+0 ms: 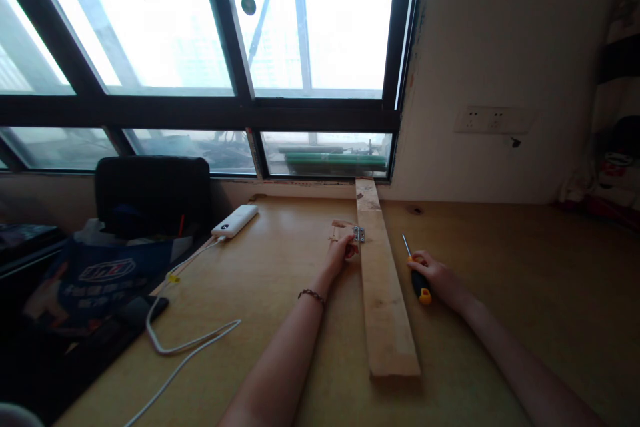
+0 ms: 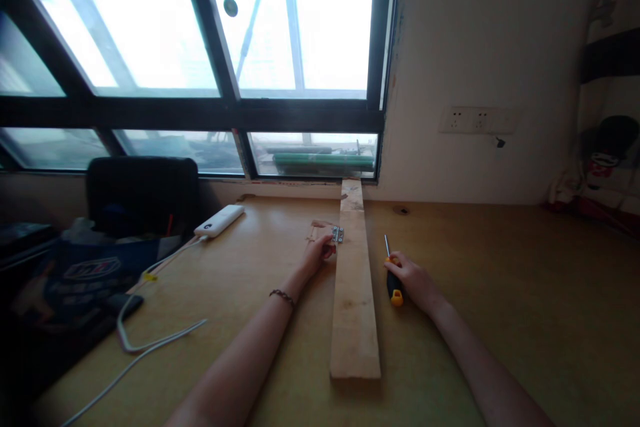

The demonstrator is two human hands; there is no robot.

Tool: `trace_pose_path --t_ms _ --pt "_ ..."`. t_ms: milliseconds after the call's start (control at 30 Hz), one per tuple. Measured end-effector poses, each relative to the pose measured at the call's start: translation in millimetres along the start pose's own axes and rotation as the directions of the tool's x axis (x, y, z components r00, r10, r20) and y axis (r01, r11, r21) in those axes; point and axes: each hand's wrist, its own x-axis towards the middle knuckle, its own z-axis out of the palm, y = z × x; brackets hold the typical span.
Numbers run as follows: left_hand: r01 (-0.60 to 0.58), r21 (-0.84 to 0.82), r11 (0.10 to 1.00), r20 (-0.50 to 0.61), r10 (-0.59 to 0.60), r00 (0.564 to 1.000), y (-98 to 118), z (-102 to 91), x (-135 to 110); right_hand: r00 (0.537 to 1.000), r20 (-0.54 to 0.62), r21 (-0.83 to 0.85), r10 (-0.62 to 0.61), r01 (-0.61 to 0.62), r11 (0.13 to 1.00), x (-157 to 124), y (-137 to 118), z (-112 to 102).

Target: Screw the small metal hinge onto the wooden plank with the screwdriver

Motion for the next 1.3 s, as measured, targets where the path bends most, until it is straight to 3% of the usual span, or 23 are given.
trace_pose_path --t_ms 533,600,700,800,867,900,1000,1100,1300 --pt "0.047 0.019 0.999 -0.003 -0.047 0.999 -1 0.1 2 1.000 -0.029 0.085 0.001 0.001 0.996 -2 6 2" --pt "0.052 0.022 0.998 -0.005 -0.052 0.999 0 0.4 1 0.997 -0.074 0.090 0.006 0.001 0.996 -3 5 0" --pt "0.066 0.019 0.998 -0.012 -0.065 0.998 1 0.8 1 0.968 -0.244 0.150 0.059 -0.023 0.988 1 -6 -8" --pt "0.061 0.012 0.998 -0.009 -0.061 0.998 1 0.9 1 0.897 -0.375 0.350 0.234 -0.097 0.932 17 -30 -15" --pt "0.045 0.010 0.999 0.003 -0.045 0.999 1 0.7 1 0.891 -0.316 0.494 0.326 -0.139 0.859 39 -50 -13" --pt "0.035 0.011 0.999 0.007 -0.035 0.999 0 0.6 1 0.911 -0.264 0.527 0.316 -0.138 0.839 52 -59 -10" --pt "0.014 0.014 1.000 0.032 -0.014 0.999 0 -0.1 2 0.943 -0.222 0.516 0.249 -0.103 0.851 93 -79 8" --pt "0.008 0.017 1.000 0.051 -0.009 0.999 0 -1.2 2 0.925 -0.158 0.500 0.345 -0.227 0.836 126 -87 30" --pt "0.005 0.036 0.999 0.068 -0.007 0.998 -1 -3.7 2 0.863 -0.141 0.457 0.485 -0.378 0.805 142 -89 49"
